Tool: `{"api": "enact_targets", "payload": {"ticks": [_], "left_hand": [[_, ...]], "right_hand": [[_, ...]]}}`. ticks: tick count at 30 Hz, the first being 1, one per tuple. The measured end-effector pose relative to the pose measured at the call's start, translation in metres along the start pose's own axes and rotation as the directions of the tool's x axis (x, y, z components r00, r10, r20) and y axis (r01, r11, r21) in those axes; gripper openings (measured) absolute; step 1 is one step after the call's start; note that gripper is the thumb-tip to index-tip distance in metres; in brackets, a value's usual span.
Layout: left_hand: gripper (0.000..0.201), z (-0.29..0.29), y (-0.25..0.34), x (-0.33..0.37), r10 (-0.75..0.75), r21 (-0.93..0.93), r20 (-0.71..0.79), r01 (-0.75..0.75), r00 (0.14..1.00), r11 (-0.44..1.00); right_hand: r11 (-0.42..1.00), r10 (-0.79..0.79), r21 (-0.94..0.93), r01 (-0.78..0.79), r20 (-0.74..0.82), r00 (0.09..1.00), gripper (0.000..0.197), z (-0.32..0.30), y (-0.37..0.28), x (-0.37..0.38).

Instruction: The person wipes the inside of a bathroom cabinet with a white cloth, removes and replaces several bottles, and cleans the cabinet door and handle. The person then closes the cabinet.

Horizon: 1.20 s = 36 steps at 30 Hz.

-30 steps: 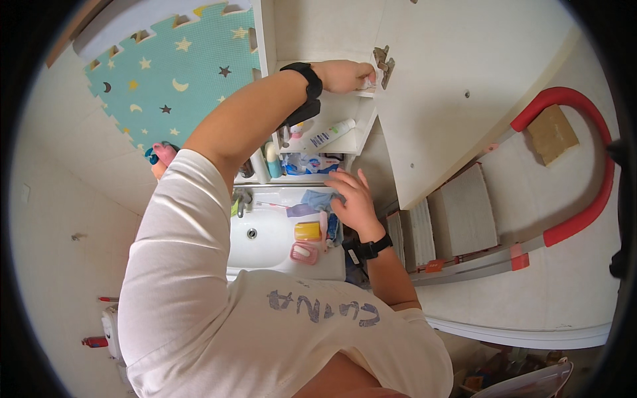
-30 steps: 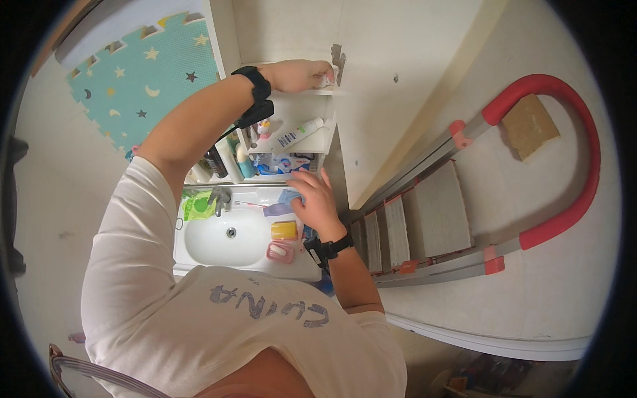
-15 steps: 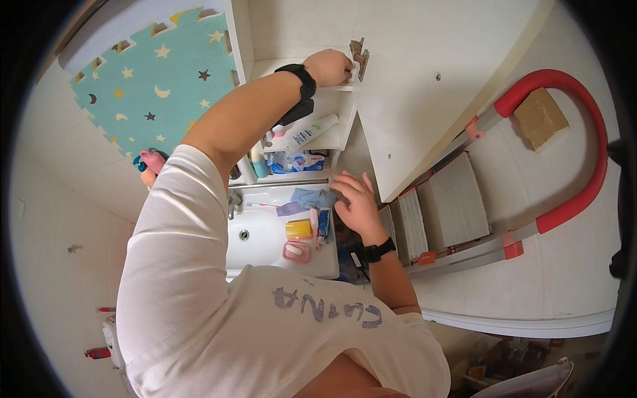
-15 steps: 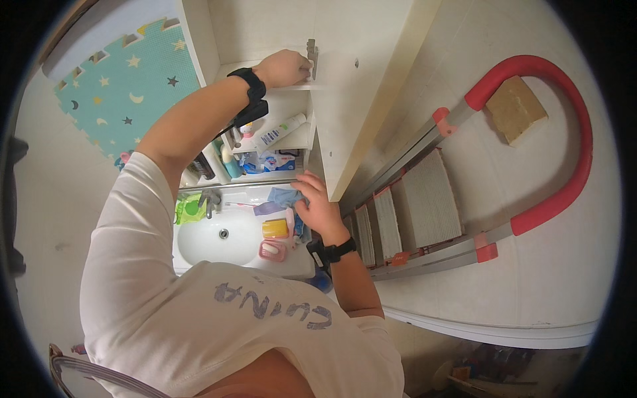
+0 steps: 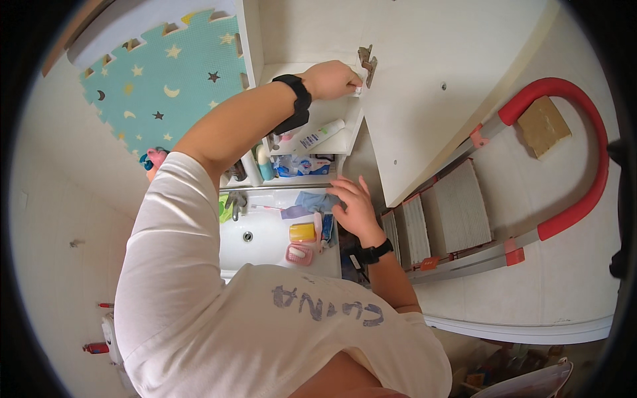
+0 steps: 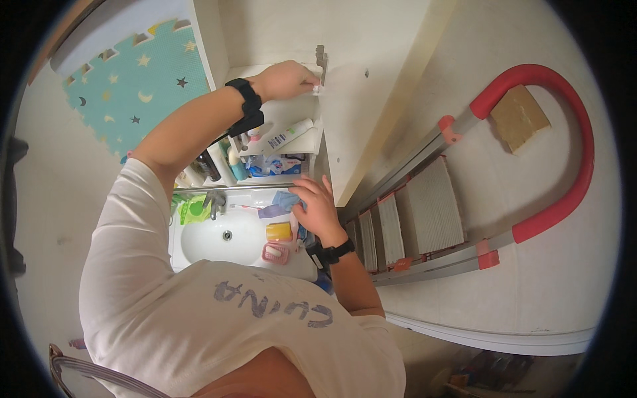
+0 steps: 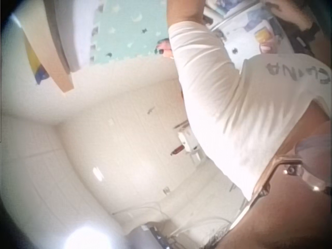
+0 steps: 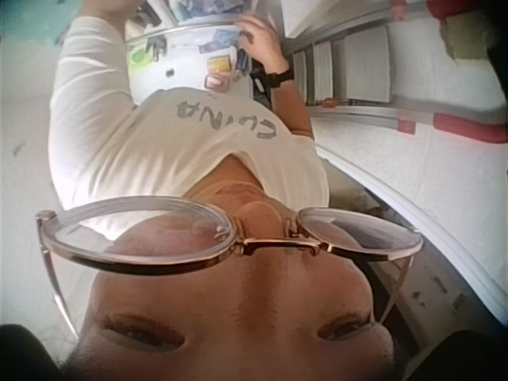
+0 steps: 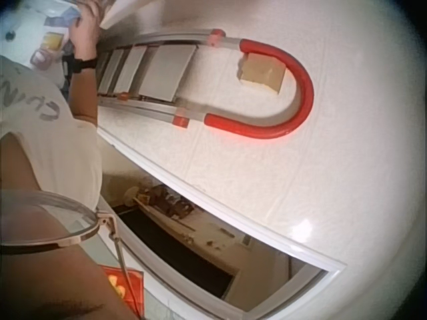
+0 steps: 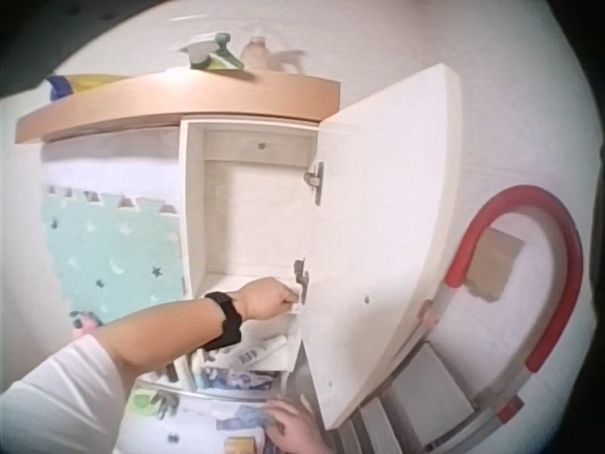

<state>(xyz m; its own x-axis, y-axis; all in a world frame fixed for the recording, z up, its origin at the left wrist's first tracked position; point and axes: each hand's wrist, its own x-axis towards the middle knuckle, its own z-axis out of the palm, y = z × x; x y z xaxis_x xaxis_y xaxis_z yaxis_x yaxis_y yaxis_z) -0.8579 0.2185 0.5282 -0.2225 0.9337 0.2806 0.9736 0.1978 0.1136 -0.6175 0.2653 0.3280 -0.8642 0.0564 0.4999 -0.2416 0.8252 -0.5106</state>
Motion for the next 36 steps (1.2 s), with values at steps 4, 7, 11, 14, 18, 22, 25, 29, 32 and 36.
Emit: {"api": "enact_targets", "payload": {"ticks": [4, 7, 11, 14, 18, 22, 25, 29, 32, 36], "left_hand": [[0.023, 0.005, -0.001, -0.005, 0.017, -0.014, -0.013, -0.017, 1.0, 1.0], [0.02, 0.009, 0.0, -0.005, 0.051, 0.04, -0.118, -0.047, 0.992, 0.998], [0.023, 0.007, 0.001, -0.009, 0.017, 0.065, -0.098, -0.011, 0.995, 0.998], [0.024, 0.002, 0.001, -0.018, 0.026, 0.099, -0.088, -0.017, 0.996, 0.995], [0.024, -0.004, 0.0, -0.025, 0.032, 0.139, -0.067, -0.022, 0.997, 0.99], [0.025, -0.003, 0.002, -0.028, 0.024, 0.135, -0.086, -0.012, 0.996, 0.991], [0.026, 0.0, 0.006, -0.033, -0.011, 0.104, -0.108, 0.022, 0.994, 0.994], [0.027, 0.001, 0.009, -0.035, -0.064, 0.063, -0.108, 0.072, 0.992, 0.995], [0.026, 0.001, 0.009, -0.036, -0.059, 0.034, -0.142, 0.065, 0.988, 0.997], [0.025, 0.005, 0.008, -0.036, -0.078, 0.02, -0.146, 0.082, 0.986, 0.996]], "right_hand": [[1.0, -0.001, 0.013, 0.001, 0.015, 1.0, 0.035, 0.003, 0.003, 0.001], [1.0, -0.028, 0.013, 0.028, 0.019, 0.999, 0.034, 0.01, 0.0, 0.003], [1.0, -0.03, -0.004, 0.031, 0.058, 0.998, 0.034, 0.016, -0.004, 0.005], [0.998, -0.026, 0.053, 0.025, 0.012, 1.0, 0.03, 0.013, -0.002, 0.002], [0.987, 0.126, 0.132, -0.09, -0.298, 0.946, 0.013, -0.004, 0.009, -0.012], [0.934, 0.328, 0.317, -0.165, -0.582, 0.744, 0.014, -0.046, 0.02, -0.017], [0.927, 0.234, 0.374, 0.033, -0.643, 0.729, 0.022, -0.087, 0.007, -0.01], [0.969, -0.112, 0.088, 0.23, -0.674, 0.73, 0.037, -0.118, -0.035, 0.016], [0.983, -0.148, -0.003, 0.186, -0.615, 0.775, 0.046, -0.125, -0.063, 0.03], [0.991, -0.076, 0.048, 0.124, -0.562, 0.824, 0.051, -0.123, -0.075, 0.034]]}}
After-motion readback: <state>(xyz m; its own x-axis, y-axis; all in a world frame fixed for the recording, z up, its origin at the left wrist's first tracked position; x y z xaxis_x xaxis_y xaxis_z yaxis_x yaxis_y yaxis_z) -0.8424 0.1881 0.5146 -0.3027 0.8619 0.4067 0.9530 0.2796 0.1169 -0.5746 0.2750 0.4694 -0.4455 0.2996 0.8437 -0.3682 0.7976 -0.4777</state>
